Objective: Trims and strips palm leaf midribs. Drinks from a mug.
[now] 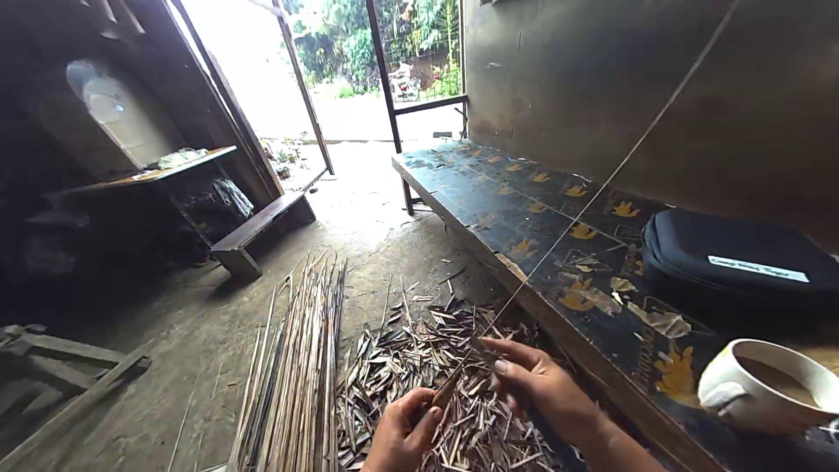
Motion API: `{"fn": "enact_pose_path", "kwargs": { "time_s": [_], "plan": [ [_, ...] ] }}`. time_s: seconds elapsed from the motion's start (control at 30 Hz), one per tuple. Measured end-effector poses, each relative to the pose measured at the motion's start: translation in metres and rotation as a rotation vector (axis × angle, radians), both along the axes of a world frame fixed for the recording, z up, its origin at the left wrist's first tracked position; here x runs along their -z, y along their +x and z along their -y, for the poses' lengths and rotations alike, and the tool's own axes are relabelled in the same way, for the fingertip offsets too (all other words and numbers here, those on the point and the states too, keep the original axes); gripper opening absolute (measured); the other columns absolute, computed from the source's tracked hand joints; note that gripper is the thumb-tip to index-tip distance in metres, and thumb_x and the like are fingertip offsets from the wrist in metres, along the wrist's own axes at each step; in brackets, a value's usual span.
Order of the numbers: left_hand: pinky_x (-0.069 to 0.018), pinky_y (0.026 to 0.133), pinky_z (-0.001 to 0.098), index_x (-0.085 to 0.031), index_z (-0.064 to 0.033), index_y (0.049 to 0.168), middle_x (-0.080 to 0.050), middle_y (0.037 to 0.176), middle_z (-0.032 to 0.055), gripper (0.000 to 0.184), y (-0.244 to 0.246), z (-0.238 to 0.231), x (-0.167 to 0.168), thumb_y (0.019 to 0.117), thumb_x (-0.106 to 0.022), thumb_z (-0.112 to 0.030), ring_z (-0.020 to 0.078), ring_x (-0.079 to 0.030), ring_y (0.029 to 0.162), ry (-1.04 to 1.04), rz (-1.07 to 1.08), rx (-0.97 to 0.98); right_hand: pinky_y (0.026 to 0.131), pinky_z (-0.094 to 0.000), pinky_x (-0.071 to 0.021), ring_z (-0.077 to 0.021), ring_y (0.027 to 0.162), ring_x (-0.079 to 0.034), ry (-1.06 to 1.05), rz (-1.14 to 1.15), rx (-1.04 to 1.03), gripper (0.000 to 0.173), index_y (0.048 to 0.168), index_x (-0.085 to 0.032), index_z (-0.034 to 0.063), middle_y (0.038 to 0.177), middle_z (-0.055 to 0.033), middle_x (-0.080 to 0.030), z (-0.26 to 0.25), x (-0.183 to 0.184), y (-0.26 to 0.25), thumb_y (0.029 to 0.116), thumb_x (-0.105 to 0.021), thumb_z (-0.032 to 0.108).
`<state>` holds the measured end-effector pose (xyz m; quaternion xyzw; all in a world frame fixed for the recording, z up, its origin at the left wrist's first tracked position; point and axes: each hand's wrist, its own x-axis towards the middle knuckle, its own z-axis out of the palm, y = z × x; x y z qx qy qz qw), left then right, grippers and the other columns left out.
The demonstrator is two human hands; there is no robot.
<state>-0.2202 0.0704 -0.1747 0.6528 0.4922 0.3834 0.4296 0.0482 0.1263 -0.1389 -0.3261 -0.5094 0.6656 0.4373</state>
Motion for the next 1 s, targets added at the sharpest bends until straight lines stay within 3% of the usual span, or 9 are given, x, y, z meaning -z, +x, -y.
{"fn": "enact_pose_path", "kwargs": {
  "time_s": [0.1,0.27,0.43,0.73,0.87,1.0],
  "plan": [
    [-0.0561,0.06,0.0305,-0.07,-0.0043,0.117,-0.068,0.079,0.0026,0.021,0.002,0.003,-0.004,0.0993,-0.063,-0.013,0.01,-0.062,0.062,-0.025,0.015,0.014,0.046,-0.0256,-0.0526,-0.0103,0.052,-0.06,0.018,-0.048,0.086,0.044,0.143,-0.057,0.0078,0.078,-0.0063,-0.069,-0.004,-0.003,0.007,0.0999,-0.054,0.013],
    [-0.0572,0.061,0.0311,-0.07,-0.0034,0.114,-0.07,0.085,0.0044,0.019,0.006,0.004,-0.005,0.0989,-0.063,-0.012,0.011,-0.064,0.065,-0.001,0.031,0.035,0.05,-0.0273,-0.0545,-0.0114,0.055,-0.061,-0.024,0.013,-0.088,0.043,0.141,-0.059,0.0098,0.08,-0.0058,-0.069,0.007,0.001,-0.008,0.0986,-0.056,0.016],
    [-0.057,0.062,0.0296,-0.071,-0.0037,0.114,-0.071,0.088,0.004,0.019,0.003,0.005,-0.008,0.0994,-0.063,-0.013,0.009,-0.064,0.066,0.051,-0.016,0.042,0.046,-0.0263,-0.0529,-0.0108,0.052,-0.061,0.026,0.039,-0.068,0.04,0.136,-0.065,0.0106,0.081,-0.0074,-0.071,0.003,0.0,0.001,0.0968,-0.058,0.015],
    [-0.0562,0.066,0.0302,-0.073,-0.0068,0.109,-0.071,0.087,0.0038,0.016,0.003,0.005,0.004,0.0984,-0.065,-0.016,0.0092,-0.064,0.068,0.127,-0.162,0.03,0.041,-0.0219,-0.0499,-0.0084,0.048,-0.058,-0.016,-0.111,0.308,0.041,0.143,-0.055,0.0074,0.076,-0.005,-0.068,-0.011,-0.009,0.031,0.1039,-0.044,0.008],
    [-0.0578,0.072,0.0294,-0.074,-0.0084,0.113,-0.072,0.093,0.0011,0.019,0.006,0.004,0.001,0.0982,-0.064,-0.016,0.0072,-0.066,0.075,0.14,-0.157,-0.014,0.045,-0.0234,-0.0508,-0.0092,0.053,-0.059,-0.06,-0.02,0.136,0.044,0.147,-0.053,0.0104,0.08,-0.0045,-0.067,0.0,-0.017,0.018,0.1029,-0.047,0.011],
    [-0.0578,0.065,0.0258,-0.072,-0.0083,0.115,-0.072,0.091,-0.0005,0.02,0.007,0.006,0.0,0.0986,-0.062,-0.015,0.0059,-0.065,0.07,0.124,-0.131,-0.022,0.05,-0.025,-0.0539,-0.0098,0.056,-0.06,-0.089,0.045,0.02,0.043,0.146,-0.051,0.0064,0.081,-0.0035,-0.066,0.007,-0.014,0.003,0.1033,-0.05,0.012]
  ]
}}
